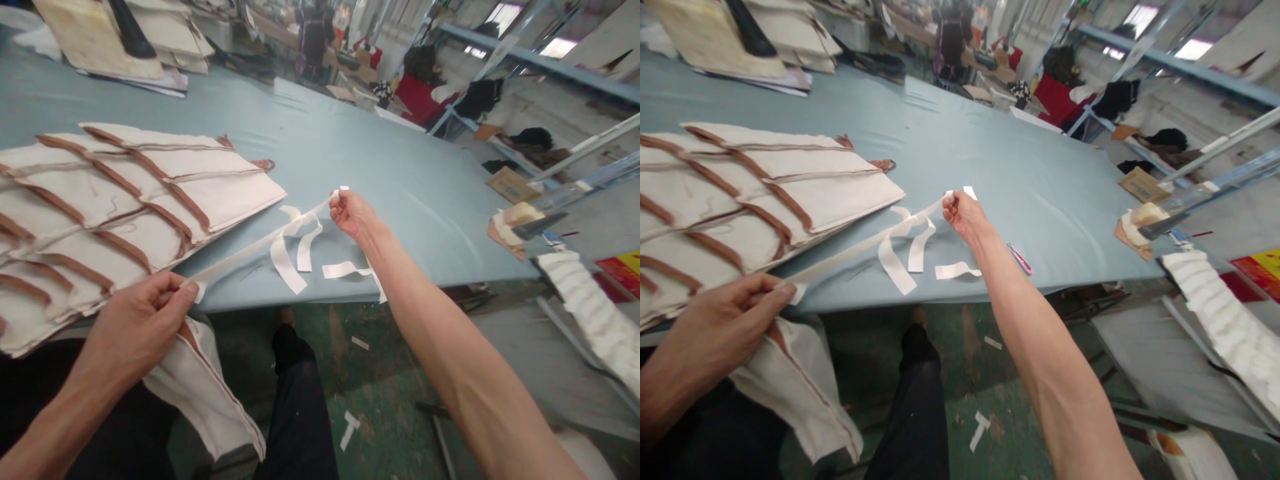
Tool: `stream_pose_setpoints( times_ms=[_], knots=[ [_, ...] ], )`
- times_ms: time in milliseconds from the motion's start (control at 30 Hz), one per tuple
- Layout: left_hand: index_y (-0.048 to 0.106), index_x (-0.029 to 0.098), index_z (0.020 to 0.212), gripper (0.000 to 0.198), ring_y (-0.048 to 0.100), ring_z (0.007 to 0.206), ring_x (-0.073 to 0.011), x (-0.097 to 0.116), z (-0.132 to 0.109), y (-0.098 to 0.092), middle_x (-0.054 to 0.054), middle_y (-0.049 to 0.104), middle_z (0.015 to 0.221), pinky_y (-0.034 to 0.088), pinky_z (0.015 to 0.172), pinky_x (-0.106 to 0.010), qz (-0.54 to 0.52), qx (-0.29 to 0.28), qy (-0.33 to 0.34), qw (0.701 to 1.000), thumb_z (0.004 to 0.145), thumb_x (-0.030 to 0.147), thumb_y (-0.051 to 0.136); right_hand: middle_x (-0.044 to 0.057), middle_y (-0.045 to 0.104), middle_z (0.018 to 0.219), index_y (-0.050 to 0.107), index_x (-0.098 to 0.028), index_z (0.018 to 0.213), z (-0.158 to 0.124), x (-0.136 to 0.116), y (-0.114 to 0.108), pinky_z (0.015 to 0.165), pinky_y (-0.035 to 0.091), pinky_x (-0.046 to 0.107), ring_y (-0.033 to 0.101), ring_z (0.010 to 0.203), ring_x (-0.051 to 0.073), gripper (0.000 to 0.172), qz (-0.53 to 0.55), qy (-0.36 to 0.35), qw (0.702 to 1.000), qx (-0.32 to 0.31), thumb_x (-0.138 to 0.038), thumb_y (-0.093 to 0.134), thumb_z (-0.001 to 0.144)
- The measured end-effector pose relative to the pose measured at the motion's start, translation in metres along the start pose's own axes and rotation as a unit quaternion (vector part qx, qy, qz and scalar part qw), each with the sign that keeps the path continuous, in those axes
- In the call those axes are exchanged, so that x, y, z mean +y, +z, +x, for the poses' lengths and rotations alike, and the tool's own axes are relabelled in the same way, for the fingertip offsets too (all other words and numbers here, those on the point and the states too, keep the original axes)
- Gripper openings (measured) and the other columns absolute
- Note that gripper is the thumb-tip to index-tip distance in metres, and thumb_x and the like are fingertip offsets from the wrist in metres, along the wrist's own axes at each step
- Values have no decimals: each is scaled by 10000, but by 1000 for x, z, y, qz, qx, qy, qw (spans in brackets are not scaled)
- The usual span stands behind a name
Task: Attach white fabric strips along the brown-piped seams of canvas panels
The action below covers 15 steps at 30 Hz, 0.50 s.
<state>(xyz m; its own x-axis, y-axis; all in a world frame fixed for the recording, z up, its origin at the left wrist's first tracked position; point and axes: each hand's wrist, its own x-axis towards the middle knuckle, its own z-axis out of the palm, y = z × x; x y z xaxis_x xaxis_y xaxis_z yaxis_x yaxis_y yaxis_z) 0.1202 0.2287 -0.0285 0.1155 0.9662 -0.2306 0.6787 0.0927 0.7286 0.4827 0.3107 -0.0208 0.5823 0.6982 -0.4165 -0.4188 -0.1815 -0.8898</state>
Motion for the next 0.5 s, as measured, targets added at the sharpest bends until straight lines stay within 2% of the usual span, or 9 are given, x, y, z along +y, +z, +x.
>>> stream_pose_setpoints(
  times_ms=[100, 200, 367, 500],
  knots=[
    [585, 269, 765, 429, 523, 428, -185, 1, 1, 0, 65, 587, 424, 351, 507, -295, 22, 6, 10, 1000, 737, 692, 516, 88, 739, 1241, 698, -159, 1306, 9, 4, 0, 849, 673, 387, 752, 1004, 208, 322, -4, 4, 1000, 20, -377, 722, 1070],
    [575, 267, 744, 427, 538, 455, -186, -1, 1, -1, 65, 577, 434, 372, 534, -295, 39, 2, 30, 999, 751, 688, 507, 119, 697, 1392, 670, -177, 1398, 18, 4, 0, 985, 651, 481, 728, 1176, 266, 398, -7, -3, 999, 43, -389, 723, 1066],
    [614, 264, 745, 414, 539, 449, -178, -15, 3, -6, 66, 580, 451, 374, 498, -286, 21, -22, 40, 999, 768, 674, 558, 118, 699, 1388, 671, -176, 1396, 32, -3, -1, 980, 653, 478, 730, 1170, 264, 396, -13, -28, 997, 75, -388, 722, 1066],
    [640, 274, 702, 386, 508, 398, -151, -52, 2, -3, 81, 570, 437, 339, 434, -258, -40, -28, 20, 999, 785, 651, 636, 91, 735, 1250, 692, -160, 1322, 44, -3, 4, 846, 675, 382, 751, 1009, 207, 325, -20, -36, 996, 85, -365, 720, 1072]
  ],
)
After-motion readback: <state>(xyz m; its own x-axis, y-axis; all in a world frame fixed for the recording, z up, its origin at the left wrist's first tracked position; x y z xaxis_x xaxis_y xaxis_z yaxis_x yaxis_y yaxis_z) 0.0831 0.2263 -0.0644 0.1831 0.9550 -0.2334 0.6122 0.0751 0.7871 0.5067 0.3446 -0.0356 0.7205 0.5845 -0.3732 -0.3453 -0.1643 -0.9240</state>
